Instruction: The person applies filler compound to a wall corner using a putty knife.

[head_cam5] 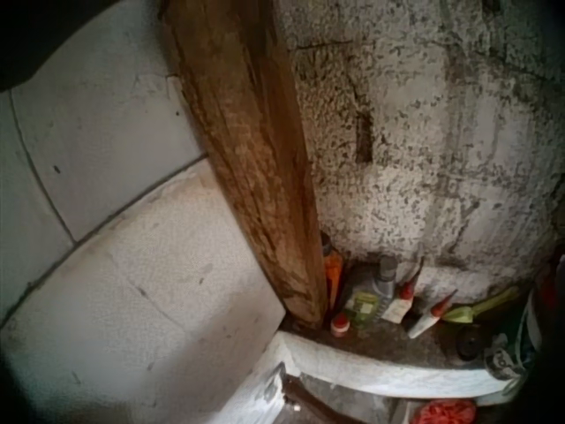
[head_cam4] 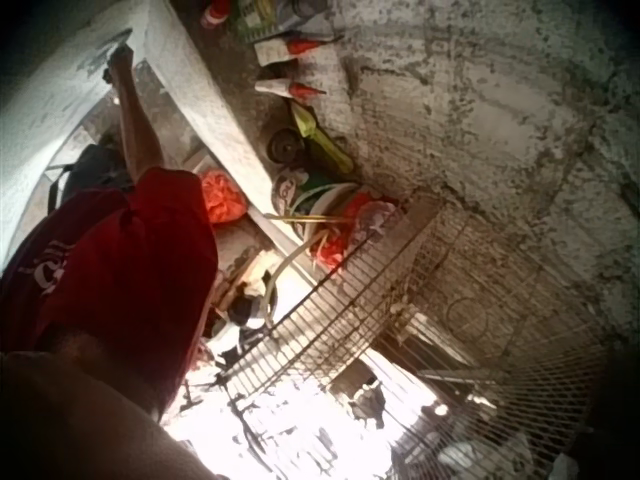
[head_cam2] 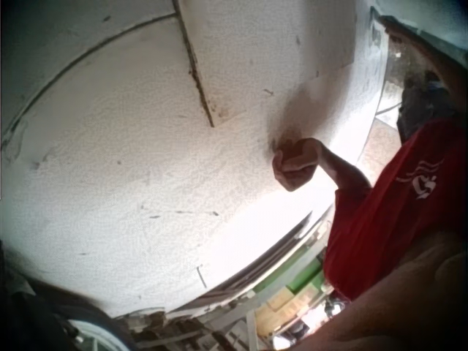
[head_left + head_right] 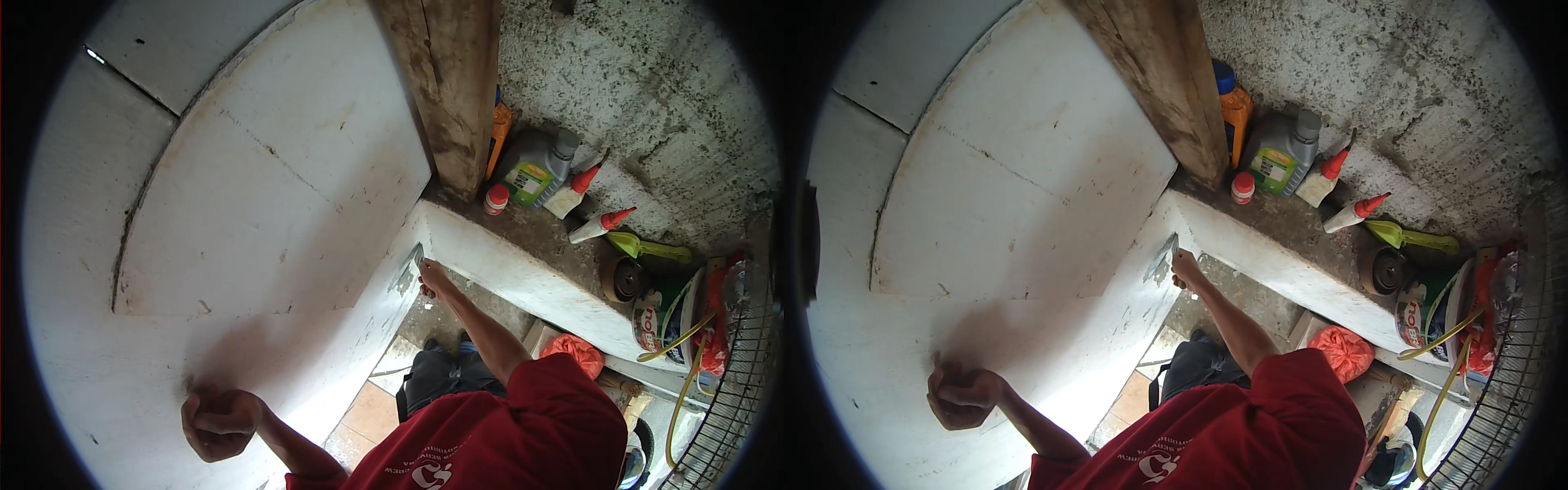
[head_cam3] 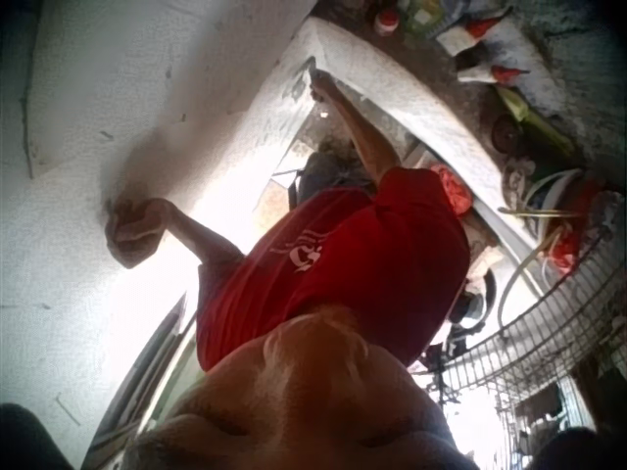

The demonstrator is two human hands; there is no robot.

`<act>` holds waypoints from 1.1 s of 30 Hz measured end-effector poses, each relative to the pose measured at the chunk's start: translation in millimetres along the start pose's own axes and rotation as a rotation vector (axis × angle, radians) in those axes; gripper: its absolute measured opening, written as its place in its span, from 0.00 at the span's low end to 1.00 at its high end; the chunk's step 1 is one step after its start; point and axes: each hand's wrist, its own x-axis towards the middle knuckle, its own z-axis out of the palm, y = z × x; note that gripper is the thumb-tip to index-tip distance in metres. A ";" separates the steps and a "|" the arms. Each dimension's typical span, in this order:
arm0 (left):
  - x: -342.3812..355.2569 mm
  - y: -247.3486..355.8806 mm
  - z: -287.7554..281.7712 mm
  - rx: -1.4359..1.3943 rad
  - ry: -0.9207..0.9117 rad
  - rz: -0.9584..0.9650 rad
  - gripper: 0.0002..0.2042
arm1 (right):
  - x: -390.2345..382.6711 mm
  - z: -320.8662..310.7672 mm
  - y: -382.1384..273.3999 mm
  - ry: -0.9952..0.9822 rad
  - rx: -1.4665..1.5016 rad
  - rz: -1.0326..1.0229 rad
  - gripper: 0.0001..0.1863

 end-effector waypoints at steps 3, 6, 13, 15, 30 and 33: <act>1.5 1.9 -0.1 0.051 0.016 -0.062 0.07 | 1.5 -2.2 -4.2 -0.023 -0.069 0.005 0.17; 2.7 2.1 -1.5 0.019 -0.013 -0.069 0.07 | 0.8 -2.7 -8.9 0.049 -0.163 -0.007 0.15; 1.8 1.1 -0.9 0.042 0.017 -0.057 0.08 | -9.3 1.3 -15.7 0.012 -0.192 0.038 0.12; 1.1 1.4 -0.8 0.055 0.029 -0.074 0.08 | -9.6 1.7 -18.1 0.069 -0.156 -0.110 0.11; 0.1 1.2 3.8 0.068 0.089 -0.043 0.10 | 6.9 -8.2 -21.3 0.039 -0.101 -0.087 0.11; -0.6 2.1 4.2 -0.022 0.126 -0.053 0.10 | 3.7 -7.8 -23.9 0.118 -0.048 -0.117 0.12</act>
